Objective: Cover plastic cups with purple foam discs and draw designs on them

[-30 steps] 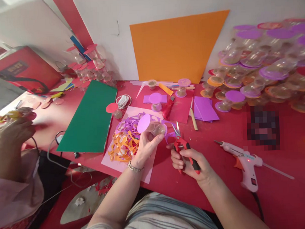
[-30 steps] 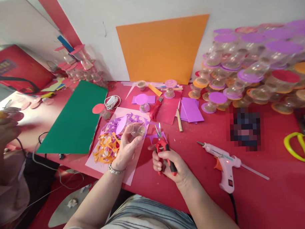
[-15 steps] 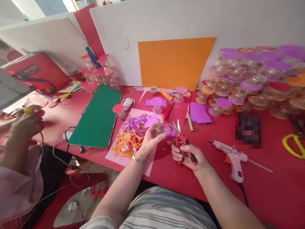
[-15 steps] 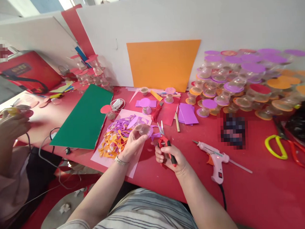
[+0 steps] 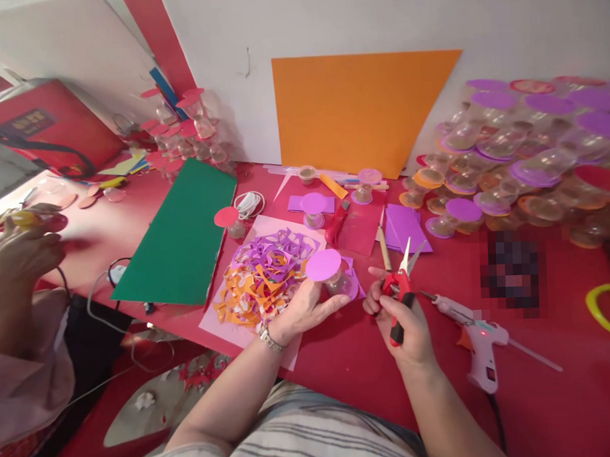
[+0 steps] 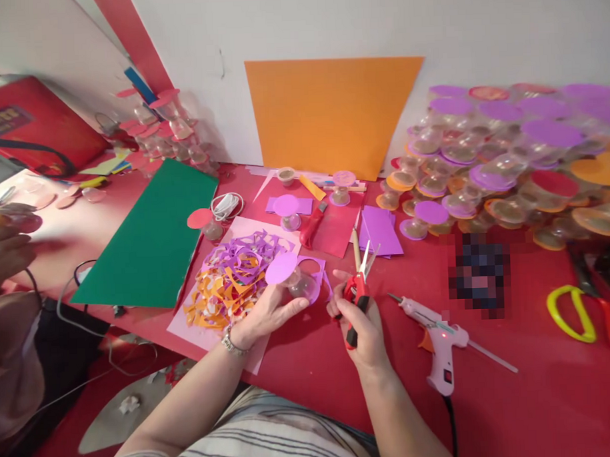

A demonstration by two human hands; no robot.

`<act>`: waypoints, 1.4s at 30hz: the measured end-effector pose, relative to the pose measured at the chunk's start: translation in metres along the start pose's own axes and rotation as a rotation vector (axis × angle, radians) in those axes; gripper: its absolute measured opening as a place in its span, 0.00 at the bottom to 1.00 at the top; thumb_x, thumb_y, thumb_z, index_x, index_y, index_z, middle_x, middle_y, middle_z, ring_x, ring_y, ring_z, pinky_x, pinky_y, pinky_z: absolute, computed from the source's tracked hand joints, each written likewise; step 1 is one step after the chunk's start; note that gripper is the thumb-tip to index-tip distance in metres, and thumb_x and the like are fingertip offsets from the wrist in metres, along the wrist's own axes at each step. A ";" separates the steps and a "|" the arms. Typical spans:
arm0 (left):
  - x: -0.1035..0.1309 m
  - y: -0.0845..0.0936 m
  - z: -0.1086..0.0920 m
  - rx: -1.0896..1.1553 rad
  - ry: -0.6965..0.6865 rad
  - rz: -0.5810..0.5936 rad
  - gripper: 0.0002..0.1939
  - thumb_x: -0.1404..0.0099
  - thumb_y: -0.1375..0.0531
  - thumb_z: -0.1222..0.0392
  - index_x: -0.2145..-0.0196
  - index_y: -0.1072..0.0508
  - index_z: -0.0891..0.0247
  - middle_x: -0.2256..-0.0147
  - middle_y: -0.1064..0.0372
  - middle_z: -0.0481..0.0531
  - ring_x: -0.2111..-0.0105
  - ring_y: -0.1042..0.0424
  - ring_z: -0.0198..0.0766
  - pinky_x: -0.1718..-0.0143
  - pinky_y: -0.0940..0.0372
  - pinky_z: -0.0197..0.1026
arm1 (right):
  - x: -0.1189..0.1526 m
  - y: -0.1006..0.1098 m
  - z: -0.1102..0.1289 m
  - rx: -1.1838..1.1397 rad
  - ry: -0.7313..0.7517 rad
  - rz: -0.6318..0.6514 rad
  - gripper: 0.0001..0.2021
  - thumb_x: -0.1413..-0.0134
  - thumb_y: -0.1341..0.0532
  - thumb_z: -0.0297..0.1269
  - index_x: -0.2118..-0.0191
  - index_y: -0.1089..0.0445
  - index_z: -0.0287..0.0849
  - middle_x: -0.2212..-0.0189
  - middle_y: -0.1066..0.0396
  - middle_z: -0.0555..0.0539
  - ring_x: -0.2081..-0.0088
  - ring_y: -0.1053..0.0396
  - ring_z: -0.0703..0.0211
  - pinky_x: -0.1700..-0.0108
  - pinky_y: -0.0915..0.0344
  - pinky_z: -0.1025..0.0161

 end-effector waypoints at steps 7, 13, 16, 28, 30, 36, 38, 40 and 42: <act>0.003 0.004 0.007 -0.018 -0.019 -0.090 0.23 0.44 0.33 0.46 0.55 0.29 0.60 0.59 0.27 0.56 0.60 0.27 0.47 0.53 0.31 0.50 | 0.005 0.011 0.005 0.325 0.113 -0.115 0.18 0.51 0.35 0.40 0.53 0.35 0.47 0.68 0.36 0.52 0.70 0.38 0.63 0.66 0.39 0.63; 0.002 -0.011 -0.007 -0.143 -0.130 0.085 0.19 0.44 0.34 0.51 0.57 0.30 0.61 0.61 0.28 0.57 0.61 0.27 0.47 0.58 0.30 0.46 | 0.017 -0.004 0.026 0.636 0.374 -0.045 0.17 0.52 0.36 0.36 0.55 0.37 0.48 0.59 0.32 0.47 0.58 0.31 0.53 0.53 0.33 0.55; 0.004 -0.022 -0.011 -0.191 -0.189 0.168 0.18 0.42 0.36 0.52 0.57 0.30 0.63 0.60 0.28 0.59 0.59 0.27 0.47 0.55 0.30 0.45 | 0.026 -0.018 0.028 0.760 0.494 0.058 0.22 0.52 0.37 0.32 0.50 0.39 0.49 0.54 0.31 0.43 0.53 0.30 0.49 0.51 0.31 0.52; 0.006 -0.020 -0.016 -0.139 -0.249 0.218 0.35 0.45 0.32 0.42 0.45 0.35 0.62 0.52 0.30 0.63 0.52 0.29 0.52 0.49 0.32 0.51 | 0.045 -0.007 0.047 0.972 0.592 -0.178 0.23 0.55 0.33 0.41 0.53 0.38 0.48 0.59 0.32 0.41 0.60 0.30 0.48 0.59 0.29 0.51; 0.002 -0.009 -0.013 -0.254 -0.212 0.127 0.29 0.38 0.36 0.45 0.44 0.35 0.60 0.50 0.31 0.62 0.51 0.30 0.50 0.49 0.33 0.51 | 0.054 0.003 0.052 0.983 0.663 -0.282 0.22 0.53 0.35 0.41 0.52 0.40 0.47 0.57 0.34 0.40 0.61 0.31 0.49 0.60 0.30 0.52; -0.003 -0.006 0.000 -0.753 -0.137 0.032 0.11 0.28 0.49 0.61 0.56 0.27 0.64 0.56 0.33 0.59 0.57 0.34 0.45 0.55 0.32 0.48 | 0.056 0.030 0.043 0.977 0.696 -0.395 0.24 0.53 0.34 0.39 0.50 0.41 0.43 0.57 0.35 0.41 0.65 0.31 0.55 0.64 0.30 0.56; -0.004 -0.017 0.004 -0.860 -0.122 0.120 0.11 0.28 0.50 0.64 0.58 0.28 0.65 0.57 0.33 0.59 0.59 0.36 0.45 0.55 0.33 0.47 | 0.055 0.036 0.040 0.946 0.702 -0.412 0.26 0.56 0.33 0.40 0.51 0.40 0.42 0.59 0.35 0.43 0.66 0.31 0.55 0.65 0.30 0.57; -0.005 -0.025 0.007 -0.917 -0.104 0.189 0.10 0.29 0.50 0.67 0.60 0.29 0.65 0.58 0.33 0.58 0.60 0.37 0.45 0.56 0.34 0.46 | 0.053 0.039 0.036 0.928 0.671 -0.408 0.26 0.57 0.32 0.40 0.51 0.40 0.43 0.59 0.35 0.43 0.66 0.30 0.56 0.65 0.29 0.57; -0.005 -0.028 0.008 -0.929 -0.090 0.226 0.09 0.29 0.49 0.68 0.61 0.30 0.66 0.59 0.33 0.56 0.61 0.38 0.44 0.56 0.35 0.45 | 0.053 0.039 0.034 0.923 0.650 -0.398 0.26 0.56 0.33 0.40 0.51 0.40 0.43 0.58 0.34 0.42 0.66 0.29 0.56 0.65 0.28 0.57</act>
Point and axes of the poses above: each hand's wrist, its own x-axis away from the middle knuckle, its own y-axis out of the back of the hand, z = x × y, the point moved 10 cm from there along -x, towards the middle knuckle
